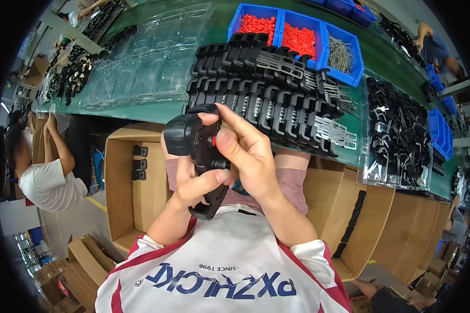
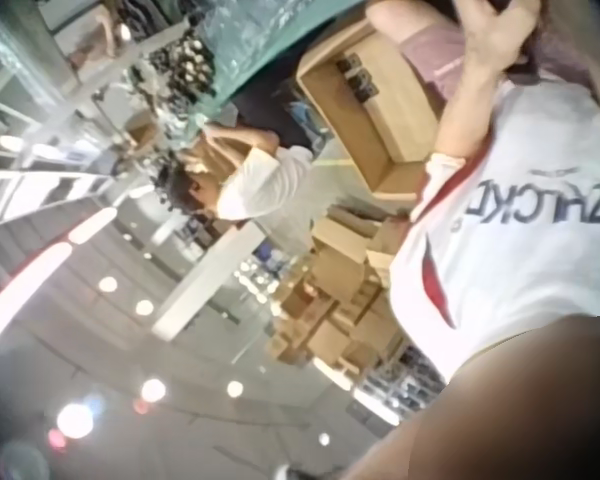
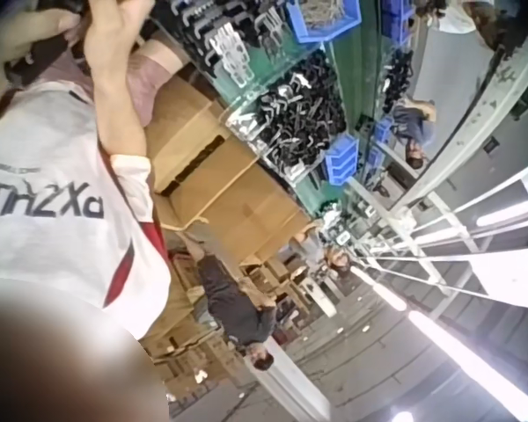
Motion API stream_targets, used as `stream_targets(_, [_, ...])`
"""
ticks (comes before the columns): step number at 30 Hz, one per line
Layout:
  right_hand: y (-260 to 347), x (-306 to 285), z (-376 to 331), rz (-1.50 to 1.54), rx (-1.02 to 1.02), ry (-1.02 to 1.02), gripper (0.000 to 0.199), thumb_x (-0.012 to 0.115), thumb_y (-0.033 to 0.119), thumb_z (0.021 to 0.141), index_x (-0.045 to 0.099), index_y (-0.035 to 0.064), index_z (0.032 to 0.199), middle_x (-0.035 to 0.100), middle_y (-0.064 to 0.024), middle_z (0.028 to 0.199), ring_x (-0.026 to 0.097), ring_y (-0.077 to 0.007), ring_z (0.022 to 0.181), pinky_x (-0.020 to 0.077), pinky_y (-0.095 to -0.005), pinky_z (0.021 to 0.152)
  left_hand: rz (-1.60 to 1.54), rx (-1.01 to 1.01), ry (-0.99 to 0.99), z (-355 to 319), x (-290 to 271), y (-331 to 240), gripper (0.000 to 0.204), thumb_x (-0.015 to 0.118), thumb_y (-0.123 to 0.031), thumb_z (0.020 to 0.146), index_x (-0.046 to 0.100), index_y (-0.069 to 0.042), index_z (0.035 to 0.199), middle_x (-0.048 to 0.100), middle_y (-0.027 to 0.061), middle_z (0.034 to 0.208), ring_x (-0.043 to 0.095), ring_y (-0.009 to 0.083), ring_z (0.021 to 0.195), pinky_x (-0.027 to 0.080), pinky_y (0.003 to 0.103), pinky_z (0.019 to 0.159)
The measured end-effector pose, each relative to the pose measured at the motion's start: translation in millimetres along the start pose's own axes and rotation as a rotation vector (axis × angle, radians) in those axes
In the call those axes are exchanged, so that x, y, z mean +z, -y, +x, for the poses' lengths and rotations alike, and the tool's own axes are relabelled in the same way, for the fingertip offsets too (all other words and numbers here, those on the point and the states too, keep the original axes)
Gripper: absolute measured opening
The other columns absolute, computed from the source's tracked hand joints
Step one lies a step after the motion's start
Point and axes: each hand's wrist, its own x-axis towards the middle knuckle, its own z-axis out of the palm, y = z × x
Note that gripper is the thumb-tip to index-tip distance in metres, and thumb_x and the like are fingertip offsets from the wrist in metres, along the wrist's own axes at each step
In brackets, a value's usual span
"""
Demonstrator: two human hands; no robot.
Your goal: Assembling plastic components and buttons onto a remote control housing on a production line.
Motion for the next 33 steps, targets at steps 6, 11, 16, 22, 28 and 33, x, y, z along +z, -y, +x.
stream_targets(6, [-19.4,8.1,-14.0,-0.253,-0.220,0.204,0.087,0.068,0.015,0.080,0.015,-0.0003,0.147,0.038,-0.0226,0.139,0.051,-0.0301,0.112,0.0444,-0.0340,0.092,-0.115,0.204,-0.219,14.1,-3.5,-12.5,0.069,0.055,0.009,0.074,0.029,-0.008,0.136,0.051,0.0146,0.103,0.054,0.0169,0.071,0.047,0.025,0.058])
stream_targets(11, [-24.0,34.6,-17.3,-0.614,-0.222,0.112,0.101,0.076,0.023,0.074,0.010,-0.0025,0.147,0.033,-0.0247,0.142,0.042,-0.0370,0.125,0.0361,-0.0411,0.103,-0.157,0.342,-0.326,21.2,-12.6,-11.5,0.062,0.052,0.009,0.077,0.031,-0.010,0.133,0.049,0.0134,0.098,0.051,0.0164,0.059,0.045,0.025,0.050])
stream_targets(16, [-22.3,23.1,-29.3,-0.518,-0.183,0.146,0.108,0.080,0.030,0.071,0.010,-0.0036,0.146,0.027,-0.0265,0.146,0.039,-0.0362,0.129,0.0350,-0.0410,0.104,-0.173,0.332,-0.321,23.7,-13.8,-17.2,0.061,0.052,0.008,0.079,0.031,-0.013,0.132,0.049,0.0139,0.099,0.051,0.0171,0.057,0.045,0.025,0.052])
stream_targets(22, [-18.4,14.3,-24.8,-0.462,-0.251,0.124,0.106,0.080,0.028,0.069,0.015,-0.0017,0.147,0.028,-0.0225,0.147,0.040,-0.0344,0.129,0.0342,-0.0416,0.106,-0.229,0.428,-0.230,29.6,-3.1,-6.2,0.070,0.054,0.006,0.080,0.023,-0.011,0.140,0.050,0.0163,0.108,0.057,0.0220,0.068,0.049,0.032,0.064])
stream_targets(28, [38.2,-57.5,-6.1,-0.077,-0.220,-0.083,0.071,0.057,0.027,0.080,0.032,0.0007,0.141,0.054,-0.0194,0.122,0.056,-0.0227,0.104,0.0467,-0.0296,0.079,0.180,0.298,-0.121,23.7,-9.0,4.3,0.066,0.057,0.004,0.079,0.031,-0.001,0.139,0.049,0.0211,0.125,0.060,0.0291,0.094,0.047,0.037,0.086])
stream_targets(33, [150.0,-178.2,56.7,-0.464,-0.419,-0.512,0.046,0.060,0.029,0.088,0.053,0.0024,0.125,0.062,-0.0125,0.101,0.060,-0.0189,0.083,0.0489,-0.0332,0.074,0.332,0.100,0.005,-6.0,-37.7,-19.5,0.056,0.058,0.002,0.080,0.042,0.004,0.133,0.050,0.0217,0.127,0.058,0.0301,0.105,0.042,0.037,0.096])
